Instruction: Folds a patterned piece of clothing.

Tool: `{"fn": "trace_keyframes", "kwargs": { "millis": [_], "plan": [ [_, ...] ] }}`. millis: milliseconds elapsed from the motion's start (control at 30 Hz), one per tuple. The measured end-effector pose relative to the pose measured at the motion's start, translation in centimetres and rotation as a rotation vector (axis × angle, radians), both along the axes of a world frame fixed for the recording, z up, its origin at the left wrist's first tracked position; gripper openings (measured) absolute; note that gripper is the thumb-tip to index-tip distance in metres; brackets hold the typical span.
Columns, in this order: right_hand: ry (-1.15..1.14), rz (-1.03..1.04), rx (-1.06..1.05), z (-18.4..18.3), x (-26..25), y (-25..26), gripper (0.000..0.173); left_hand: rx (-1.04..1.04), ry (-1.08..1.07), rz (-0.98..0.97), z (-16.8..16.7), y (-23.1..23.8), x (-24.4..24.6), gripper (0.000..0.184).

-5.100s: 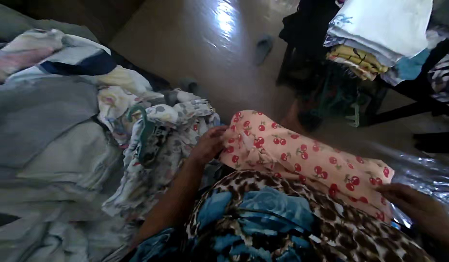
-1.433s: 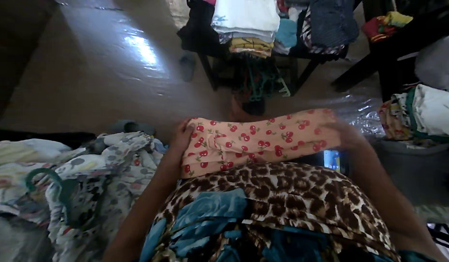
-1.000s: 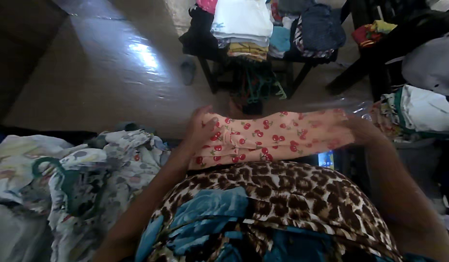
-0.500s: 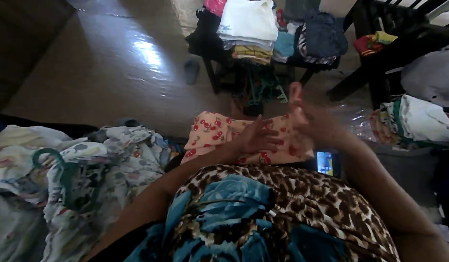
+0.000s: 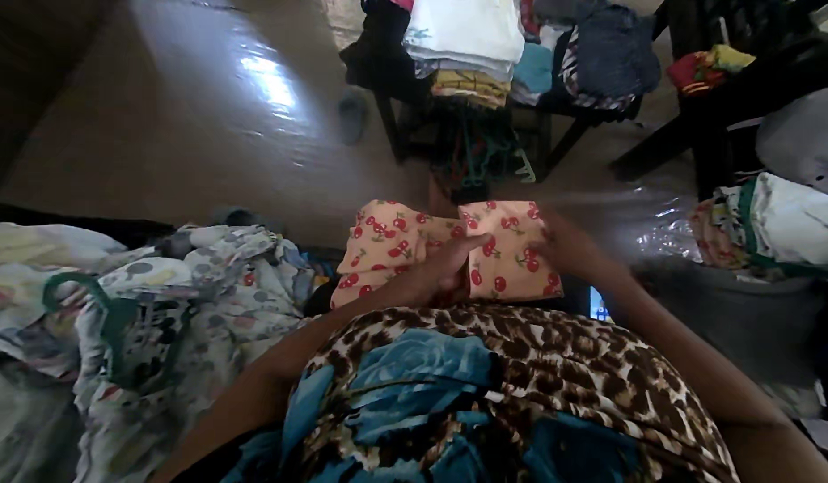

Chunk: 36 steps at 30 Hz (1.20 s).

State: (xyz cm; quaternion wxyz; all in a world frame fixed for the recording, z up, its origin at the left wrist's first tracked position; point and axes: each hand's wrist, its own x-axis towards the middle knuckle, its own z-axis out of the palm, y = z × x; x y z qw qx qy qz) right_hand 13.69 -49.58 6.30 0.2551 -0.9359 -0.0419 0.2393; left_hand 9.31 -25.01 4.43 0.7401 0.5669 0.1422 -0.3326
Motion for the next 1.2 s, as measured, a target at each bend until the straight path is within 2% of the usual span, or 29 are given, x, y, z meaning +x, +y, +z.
{"fn": "trace_keyframes", "kwargs": {
  "millis": [33, 67, 133, 200, 300, 400, 500, 567, 700, 800, 833, 900, 933, 1000, 1033, 1133, 1200],
  "plan": [
    [0.018, 0.004, 0.007, -0.3, -0.1, 0.1, 0.065, 0.134, -0.086, -0.047, -0.4, 0.5, 0.0, 0.040],
    [0.034, 0.013, 0.006, -0.5, -0.2, 0.2, 0.066, 0.278, -0.189, -0.153, -0.6, 1.3, 0.1, 0.051],
    [0.062, 0.025, -0.010, -0.8, -0.3, 0.5, 0.072, 0.596, -0.402, -0.379, 0.7, 2.6, 0.2, 0.064],
    [0.079, 0.033, -0.017, -1.1, -0.3, 0.3, 0.076, 0.683, -0.515, -0.503, 3.3, 4.6, -0.5, 0.058],
    [0.095, 0.046, 0.044, -0.8, -0.1, 0.3, 0.078, 0.579, -0.571, -0.335, 7.9, 8.4, -3.1, 0.041],
    [0.099, -0.013, 0.147, 0.0, -0.1, 1.5, 0.071, 0.461, -0.499, -0.053, 9.4, 10.6, -3.1, 0.036],
    [0.088, -0.094, 0.307, 2.5, 0.3, 3.8, 0.062, 0.262, -0.402, 0.223, 7.4, 14.5, -1.9, 0.037],
    [0.051, -0.043, 0.363, 4.7, 1.3, 6.1, 0.060, 0.137, -0.363, 0.316, 5.7, 18.0, -2.0, 0.041],
    [0.021, 0.204, 0.429, 11.2, 2.0, 14.3, 0.053, 0.029, -0.303, 0.375, 3.9, 22.0, -3.1, 0.057],
    [0.103, 0.344, 0.626, 13.3, 0.5, 21.2, 0.048, -0.108, -0.279, 0.378, 2.2, 22.9, -3.8, 0.072],
    [0.125, 0.386, 0.683, 13.1, 0.1, 22.9, 0.048, -0.157, -0.283, 0.392, 1.3, 23.0, -4.0, 0.077],
    [0.080, 0.489, 0.656, 11.5, 0.0, 25.2, 0.045, -0.221, -0.291, 0.451, -0.4, 22.9, -4.5, 0.082],
    [0.022, 0.543, 0.591, 10.2, 0.1, 25.6, 0.043, -0.218, -0.294, 0.458, -1.6, 22.9, -4.8, 0.077],
    [-0.068, 0.644, 0.428, 7.2, 0.8, 25.4, 0.039, -0.184, -0.220, 0.477, -3.1, 22.8, -5.2, 0.049],
    [-0.101, 0.680, 0.353, 5.8, 1.0, 25.1, 0.039, -0.150, -0.199, 0.487, -3.3, 22.8, -5.2, 0.036],
    [-0.249, 0.756, 0.261, 2.8, 0.9, 24.2, 0.041, -0.082, -0.232, 0.479, -2.0, 23.2, -5.0, 0.040],
    [-0.354, 0.796, 0.255, 2.3, 0.5, 24.4, 0.044, 0.006, -0.239, 0.481, -0.7, 23.8, -4.6, 0.038]
  ]
}}
